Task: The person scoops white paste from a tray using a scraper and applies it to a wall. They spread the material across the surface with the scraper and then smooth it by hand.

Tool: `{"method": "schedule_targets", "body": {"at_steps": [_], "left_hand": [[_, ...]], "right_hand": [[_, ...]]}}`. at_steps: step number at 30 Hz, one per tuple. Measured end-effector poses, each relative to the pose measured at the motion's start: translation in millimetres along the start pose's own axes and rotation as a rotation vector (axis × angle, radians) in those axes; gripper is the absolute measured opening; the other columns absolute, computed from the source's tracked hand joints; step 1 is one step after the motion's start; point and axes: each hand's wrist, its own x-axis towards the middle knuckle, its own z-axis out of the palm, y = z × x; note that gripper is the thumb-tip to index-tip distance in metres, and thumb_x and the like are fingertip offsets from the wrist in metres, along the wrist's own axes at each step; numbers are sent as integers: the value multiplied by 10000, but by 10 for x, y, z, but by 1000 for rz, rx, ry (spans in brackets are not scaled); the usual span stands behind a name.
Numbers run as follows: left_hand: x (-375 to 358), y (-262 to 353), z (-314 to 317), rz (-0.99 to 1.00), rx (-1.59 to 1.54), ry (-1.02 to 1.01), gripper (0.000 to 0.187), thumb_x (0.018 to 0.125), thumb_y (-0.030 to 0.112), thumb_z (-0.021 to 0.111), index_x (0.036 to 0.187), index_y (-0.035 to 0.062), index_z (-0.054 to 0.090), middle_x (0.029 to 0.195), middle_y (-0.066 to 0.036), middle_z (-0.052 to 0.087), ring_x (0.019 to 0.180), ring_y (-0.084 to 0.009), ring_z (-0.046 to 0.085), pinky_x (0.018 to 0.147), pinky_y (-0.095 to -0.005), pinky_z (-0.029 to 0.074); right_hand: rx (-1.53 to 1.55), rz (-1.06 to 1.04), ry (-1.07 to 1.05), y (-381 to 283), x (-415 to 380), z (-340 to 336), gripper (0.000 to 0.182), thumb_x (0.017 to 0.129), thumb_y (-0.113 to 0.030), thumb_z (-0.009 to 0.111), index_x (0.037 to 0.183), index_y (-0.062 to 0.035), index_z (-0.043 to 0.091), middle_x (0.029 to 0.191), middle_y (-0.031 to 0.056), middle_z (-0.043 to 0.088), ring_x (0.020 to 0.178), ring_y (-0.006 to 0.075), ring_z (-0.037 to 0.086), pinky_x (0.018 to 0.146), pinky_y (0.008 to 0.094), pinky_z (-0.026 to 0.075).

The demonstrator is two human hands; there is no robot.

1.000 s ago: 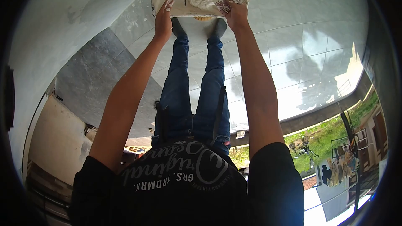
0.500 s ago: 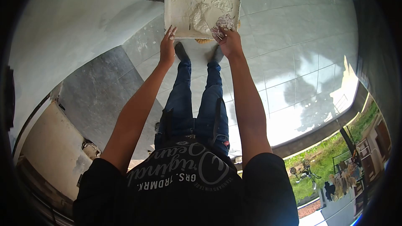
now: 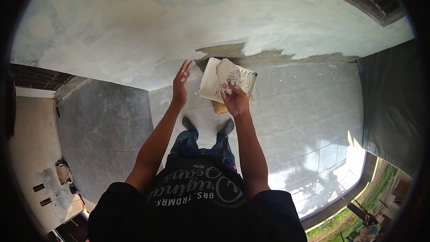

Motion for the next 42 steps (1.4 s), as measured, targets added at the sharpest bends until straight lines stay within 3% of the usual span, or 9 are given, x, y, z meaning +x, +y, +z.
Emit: {"method": "schedule_targets", "body": {"at_steps": [5,6,10,18,19,32,34,38,42], "left_hand": [[117,666,-292,137,-102,36,678,1041,439,359,1527,-31,311,1521,-222,440,1448,-312,374,1200,-450,237],[133,727,-396,141,-86,44,725,1021,539,352,1538,31,328,1538,-182,434,1447,-307,389,1192,-466,255],[108,1094,-868,272,-170,25,759,1017,568,356,1538,17,316,1535,-203,427,1449,-329,379,1193,-479,252],[311,1749,-1783,403,-213,-7,738,991,485,359,1544,0,296,1540,-232,409,1463,-347,347,1198,-495,229],[389,1844,-1868,468,-182,-41,772,1021,564,346,1547,2,281,1540,-232,403,1454,-351,364,1194,-492,250],[1254,3343,-2170,818,-90,-185,732,984,472,356,1542,1,298,1545,-220,408,1465,-343,347,1200,-504,225],[1440,3635,-2248,917,-116,-211,637,1000,306,394,1539,-20,300,1542,-244,401,1455,-336,362,1210,-438,204],[1886,4347,-2437,1087,74,-160,581,1024,281,421,1532,11,333,1511,-214,459,1419,-320,423,1173,-428,293],[2354,5085,-2613,1248,210,-82,536,1022,231,475,1508,20,386,1488,-212,486,1421,-302,425,1149,-416,342]], "right_hand": [[13,37,-170,195,-46,582,313,928,-81,612,1237,-36,580,1176,99,669,1017,251,686,852,401,613],[1,21,-199,266,-77,705,359,922,-66,622,1272,-43,545,1186,91,646,1042,245,669,868,392,601],[96,-50,-265,742,-130,1203,366,923,-43,602,1283,-30,535,1196,109,646,1037,267,672,877,397,599],[158,-100,-428,1606,-60,2081,305,935,-79,606,1231,-9,583,1174,160,669,1059,284,672,878,408,603],[158,-106,-447,1654,-51,2235,293,943,-79,596,1227,-10,587,1173,158,671,1062,283,673,884,410,602],[-40,-424,-590,1618,-95,3905,297,945,-39,581,1238,1,553,1185,130,661,1078,266,671,936,421,592],[-153,-550,-562,1518,-110,4186,324,953,-39,569,1271,5,529,1205,136,651,1081,272,670,944,429,589],[-365,-786,-631,1333,-189,4938,326,955,-18,552,1276,31,523,1203,144,648,1085,264,670,958,425,587],[-579,-1090,-564,1091,-88,5767,205,948,13,552,1137,77,597,1107,163,674,987,240,699,888,399,618]]}}
